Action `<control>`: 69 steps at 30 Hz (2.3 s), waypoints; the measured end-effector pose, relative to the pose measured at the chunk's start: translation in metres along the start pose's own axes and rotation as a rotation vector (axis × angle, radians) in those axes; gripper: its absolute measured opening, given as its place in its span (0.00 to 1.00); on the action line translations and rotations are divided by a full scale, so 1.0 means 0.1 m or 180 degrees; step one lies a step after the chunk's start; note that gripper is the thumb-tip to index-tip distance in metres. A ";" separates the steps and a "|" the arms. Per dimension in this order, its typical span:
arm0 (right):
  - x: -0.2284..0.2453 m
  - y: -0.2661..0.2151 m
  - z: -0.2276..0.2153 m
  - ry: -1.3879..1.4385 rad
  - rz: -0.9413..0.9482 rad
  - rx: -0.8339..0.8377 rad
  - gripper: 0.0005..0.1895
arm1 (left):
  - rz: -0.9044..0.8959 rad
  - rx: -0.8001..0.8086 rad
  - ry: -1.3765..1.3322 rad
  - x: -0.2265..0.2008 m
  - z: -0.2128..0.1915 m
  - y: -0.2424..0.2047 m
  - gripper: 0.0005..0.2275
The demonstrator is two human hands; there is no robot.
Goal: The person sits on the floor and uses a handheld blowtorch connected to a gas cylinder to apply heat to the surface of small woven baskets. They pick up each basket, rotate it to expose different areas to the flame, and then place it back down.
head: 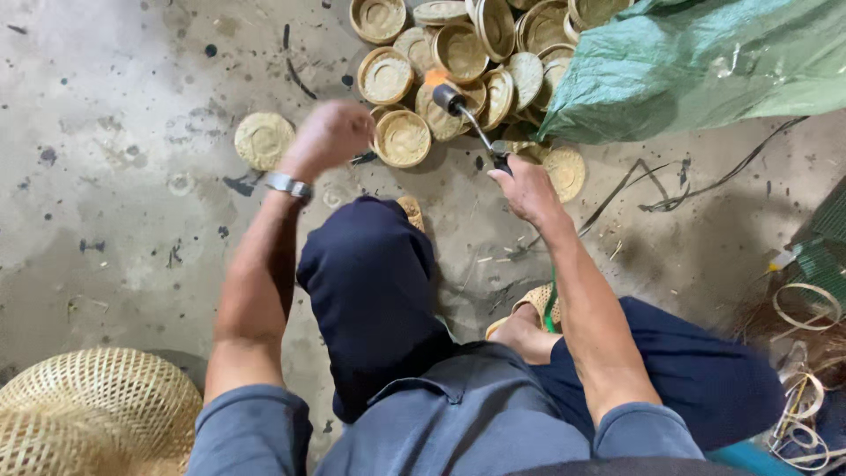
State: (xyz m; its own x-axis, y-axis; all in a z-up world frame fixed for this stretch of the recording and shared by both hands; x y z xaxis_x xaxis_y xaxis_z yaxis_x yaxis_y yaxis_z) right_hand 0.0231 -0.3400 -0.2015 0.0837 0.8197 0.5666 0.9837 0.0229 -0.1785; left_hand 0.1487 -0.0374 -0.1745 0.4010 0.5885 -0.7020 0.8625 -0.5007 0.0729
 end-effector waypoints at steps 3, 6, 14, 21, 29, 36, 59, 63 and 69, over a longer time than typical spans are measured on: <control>0.01 -0.18 -0.23 0.0395 0.0414 -0.0076 0.17 | -0.0472 0.0054 -0.0037 0.60 0.90 0.14 0.07; 0.01 -0.44 -0.49 0.0977 0.0950 -0.0152 0.16 | -0.0714 -0.0327 0.0018 0.77 1.66 0.55 0.18; -0.09 -0.82 -0.63 0.1596 0.1217 -0.0438 0.13 | -0.0808 -0.1353 0.0693 0.60 2.30 1.25 0.49; -0.41 -0.82 -0.42 0.1684 0.1495 -0.0315 0.13 | -0.2002 -0.0474 -0.0382 1.05 2.33 1.14 0.21; -0.20 -0.46 0.08 0.1862 0.1482 0.0500 0.12 | -0.1835 -0.1653 -0.2653 2.11 2.43 0.26 0.10; 0.02 0.23 0.66 0.1082 0.0740 0.0982 0.17 | -0.2392 -0.1927 -0.1743 2.30 2.23 -0.48 0.13; 0.18 -0.33 0.36 0.0045 0.0373 0.1067 0.16 | -0.2487 -0.2306 -0.1727 2.00 2.42 -1.93 0.14; 0.45 -0.11 0.56 0.0294 -0.0424 0.0884 0.14 | -0.1649 -0.2228 -0.1544 1.73 2.23 -1.54 0.11; 0.16 0.12 0.34 0.0918 0.1155 0.0660 0.13 | -0.0555 -0.1276 0.0154 1.13 1.84 -0.79 0.13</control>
State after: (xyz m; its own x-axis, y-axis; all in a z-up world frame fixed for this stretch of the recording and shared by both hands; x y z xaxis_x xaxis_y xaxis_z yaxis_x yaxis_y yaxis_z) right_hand 0.0311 -0.3075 -0.2216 0.4837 0.6051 0.6324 0.8332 -0.0971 -0.5444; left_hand 0.0694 -0.0481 -0.3903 0.2446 0.6762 -0.6950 0.9664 -0.1110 0.2320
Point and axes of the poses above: each hand's wrist, its own y-axis towards the middle knuckle, its own z-axis out of the palm, x = y × z, the point moved 9 cm from there along y, towards the middle knuckle, and after that the axes turned 8 degrees about -z, right-handed, at the moved point
